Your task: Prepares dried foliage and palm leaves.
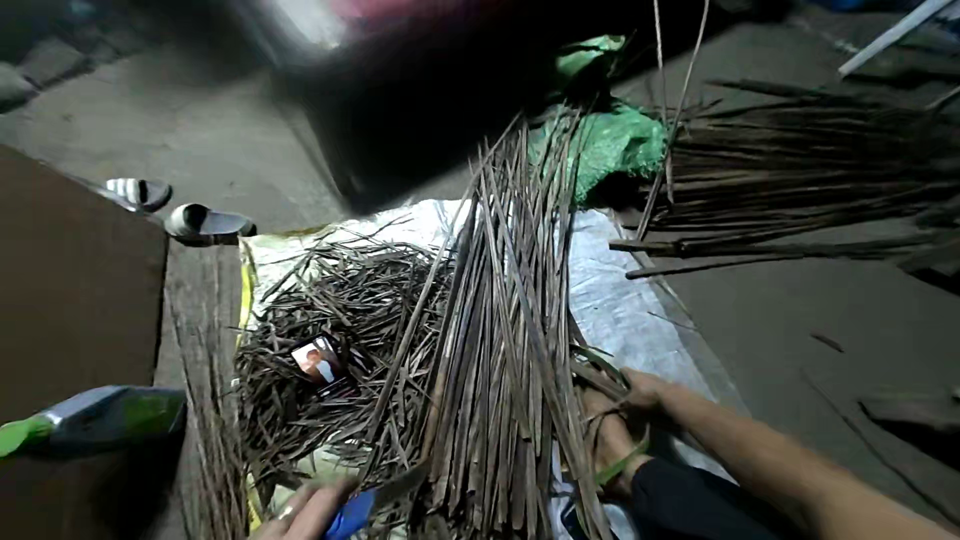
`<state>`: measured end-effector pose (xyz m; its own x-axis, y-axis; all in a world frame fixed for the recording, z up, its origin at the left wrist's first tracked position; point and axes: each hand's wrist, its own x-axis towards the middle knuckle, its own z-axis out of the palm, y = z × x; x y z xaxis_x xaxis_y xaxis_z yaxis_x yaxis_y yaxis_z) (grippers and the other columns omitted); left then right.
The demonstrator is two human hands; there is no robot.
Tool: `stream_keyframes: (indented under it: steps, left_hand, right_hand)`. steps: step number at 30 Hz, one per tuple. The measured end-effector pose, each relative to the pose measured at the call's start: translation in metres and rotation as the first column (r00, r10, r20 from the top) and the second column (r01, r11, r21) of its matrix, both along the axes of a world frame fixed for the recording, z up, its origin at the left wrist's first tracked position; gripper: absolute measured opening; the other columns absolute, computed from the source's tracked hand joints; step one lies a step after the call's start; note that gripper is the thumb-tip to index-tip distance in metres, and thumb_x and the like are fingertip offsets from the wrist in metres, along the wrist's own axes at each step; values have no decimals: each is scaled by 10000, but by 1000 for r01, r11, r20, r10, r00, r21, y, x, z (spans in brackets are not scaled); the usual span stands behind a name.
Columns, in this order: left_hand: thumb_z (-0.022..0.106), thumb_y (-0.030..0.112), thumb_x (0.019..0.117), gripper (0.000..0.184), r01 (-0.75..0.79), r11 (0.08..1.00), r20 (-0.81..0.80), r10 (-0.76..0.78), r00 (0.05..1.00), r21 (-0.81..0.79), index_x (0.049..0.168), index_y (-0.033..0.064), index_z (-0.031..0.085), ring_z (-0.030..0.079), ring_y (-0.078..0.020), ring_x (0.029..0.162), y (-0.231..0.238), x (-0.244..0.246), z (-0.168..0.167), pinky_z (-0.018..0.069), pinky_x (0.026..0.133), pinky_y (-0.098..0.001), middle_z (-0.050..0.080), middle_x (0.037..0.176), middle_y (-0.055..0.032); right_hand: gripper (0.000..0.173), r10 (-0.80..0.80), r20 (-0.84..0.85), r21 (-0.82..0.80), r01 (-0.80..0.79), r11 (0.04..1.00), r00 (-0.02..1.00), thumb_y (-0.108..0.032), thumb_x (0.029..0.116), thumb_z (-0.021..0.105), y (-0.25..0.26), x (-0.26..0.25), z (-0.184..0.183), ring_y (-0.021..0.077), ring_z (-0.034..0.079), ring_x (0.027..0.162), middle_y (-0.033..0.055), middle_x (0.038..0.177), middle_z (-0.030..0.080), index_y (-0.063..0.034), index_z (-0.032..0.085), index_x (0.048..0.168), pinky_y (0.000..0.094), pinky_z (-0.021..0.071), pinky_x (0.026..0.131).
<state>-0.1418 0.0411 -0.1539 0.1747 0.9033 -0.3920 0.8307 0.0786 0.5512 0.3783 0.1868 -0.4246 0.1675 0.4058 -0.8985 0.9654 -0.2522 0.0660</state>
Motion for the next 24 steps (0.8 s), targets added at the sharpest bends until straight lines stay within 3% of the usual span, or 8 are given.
stream_keyframes:
  steps: [3,6,9,12,16,20,24]
  left_hand:
    - [613,-8,928,329,-27,996,-12,28,1000,82,1252,-47,655,702,-439,862,-10,1,1,559,744,-613,694,1063,-266]
    - [627,-2,905,320,-57,976,3,57,998,209,1221,-14,679,704,-395,806,-20,0,-7,565,716,-597,707,975,-221]
    - [613,-14,925,329,-96,982,17,95,995,164,1250,-16,664,697,-433,862,-26,3,1,538,777,-637,705,972,-247]
    - [582,1,966,306,-95,986,19,93,995,140,1263,-16,654,693,-434,930,-35,5,6,527,837,-625,700,1033,-258]
    - [564,28,997,289,-105,989,10,105,994,108,1271,-10,645,681,-421,1004,-46,8,14,512,903,-601,692,1083,-258]
    - [559,37,1009,326,-95,995,-41,96,995,25,1328,6,620,665,-441,1080,-62,4,14,492,952,-614,683,1145,-270]
    - [578,46,1005,331,-86,996,-51,87,995,19,1330,3,618,664,-456,1075,-70,-2,7,490,951,-625,682,1140,-281]
  right_hand:
    - [515,60,-9,-23,-60,998,998,-266,987,670,2,-25,30,436,570,1277,296,1329,601,62,550,1366,616,428,1070]
    - [397,72,-19,74,-71,995,997,-219,1063,554,18,-34,107,450,565,1275,314,1340,590,58,583,1346,620,422,1063]
    - [323,-25,43,172,17,985,999,-110,1056,542,14,-27,206,423,592,1191,307,1306,588,59,582,1328,584,456,998]
    - [304,-70,152,291,23,956,986,-73,1011,607,-15,-6,279,441,579,1242,304,1306,610,64,630,1282,606,431,1041]
    - [275,-171,205,455,61,888,964,-47,979,647,-71,2,352,442,607,1193,297,1248,642,39,668,1240,621,452,1009]
    - [252,-246,150,635,97,766,958,-64,976,663,-118,9,417,461,632,1096,310,1180,656,42,683,1203,638,471,953]
    - [218,-190,96,783,44,620,977,-90,1013,617,-155,21,481,481,624,1082,323,1132,666,40,710,1161,666,449,938]
